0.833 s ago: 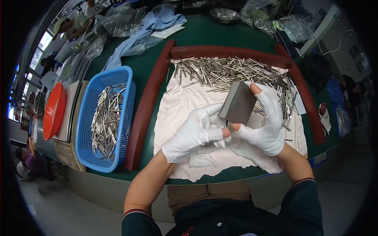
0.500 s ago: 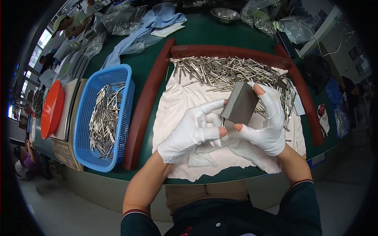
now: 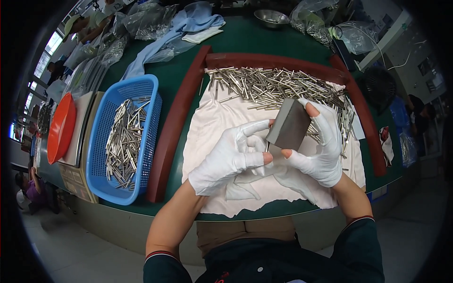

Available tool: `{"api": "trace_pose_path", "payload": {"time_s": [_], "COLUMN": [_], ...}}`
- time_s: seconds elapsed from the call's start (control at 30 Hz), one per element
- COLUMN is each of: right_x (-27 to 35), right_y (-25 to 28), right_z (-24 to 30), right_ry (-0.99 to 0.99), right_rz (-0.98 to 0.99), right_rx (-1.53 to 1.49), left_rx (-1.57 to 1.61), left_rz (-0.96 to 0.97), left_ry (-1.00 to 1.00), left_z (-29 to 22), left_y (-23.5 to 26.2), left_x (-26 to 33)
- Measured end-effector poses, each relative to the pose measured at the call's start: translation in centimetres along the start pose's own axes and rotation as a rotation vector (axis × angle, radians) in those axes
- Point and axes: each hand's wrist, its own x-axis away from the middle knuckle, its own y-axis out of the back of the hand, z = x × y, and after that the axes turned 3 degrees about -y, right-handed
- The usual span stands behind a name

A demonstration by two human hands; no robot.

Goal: The recorder is inspecting small metal pins by checking them against a reference block and sorting them.

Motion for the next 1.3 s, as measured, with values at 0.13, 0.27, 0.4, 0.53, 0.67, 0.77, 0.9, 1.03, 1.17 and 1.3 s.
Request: {"api": "trace_pose_path", "payload": {"time_s": [0.13,0.27,0.4,0.53,0.67,0.77,0.9,1.03,1.17,1.3], "right_x": [0.0,0.2,-0.2,0.0,-0.2,0.3,-0.1,0.2,0.0,0.7], "right_y": [-0.3,-0.3,-0.6,-0.5,-0.7,-0.5,-1.0,-1.0,-1.2,-0.8], "right_z": [0.3,-0.1,0.4,-0.1,0.2,-0.1,0.2,-0.2,0.1,-0.3], "right_ry": [-0.012,0.022,0.02,0.017,0.053,0.057,0.066,0.055,0.078,0.056], "right_rz": [-0.005,-0.009,-0.011,-0.019,-0.043,-0.035,-0.048,-0.048,-0.057,-0.031], "right_rx": [-0.022,-0.021,-0.011,-0.012,0.0,0.011,0.032,-0.007,0.03,0.026], "left_rx": [-0.005,-0.029,0.024,0.082,0.017,0.004,0.0,-0.001,-0.01,0.081], "left_rz": [0.013,0.024,0.01,0.001,0.016,0.001,-0.013,-0.026,0.006,-0.027], "left_ry": [0.03,0.011,0.02,-0.011,0.002,0.004,0.026,-0.005,0.025,-0.007], "left_z": [-0.5,0.2,-0.1,0.1,0.0,0.0,-0.3,0.1,-0.2,0.2], "left_y": [-1.0,-0.1,-0.5,0.1,-0.7,-0.3,-0.8,0.0,-0.7,-0.1], "left_x": [-0.4,-0.2,-0.2,0.1,-0.3,0.0,-0.1,0.2,-0.1,0.0]}}
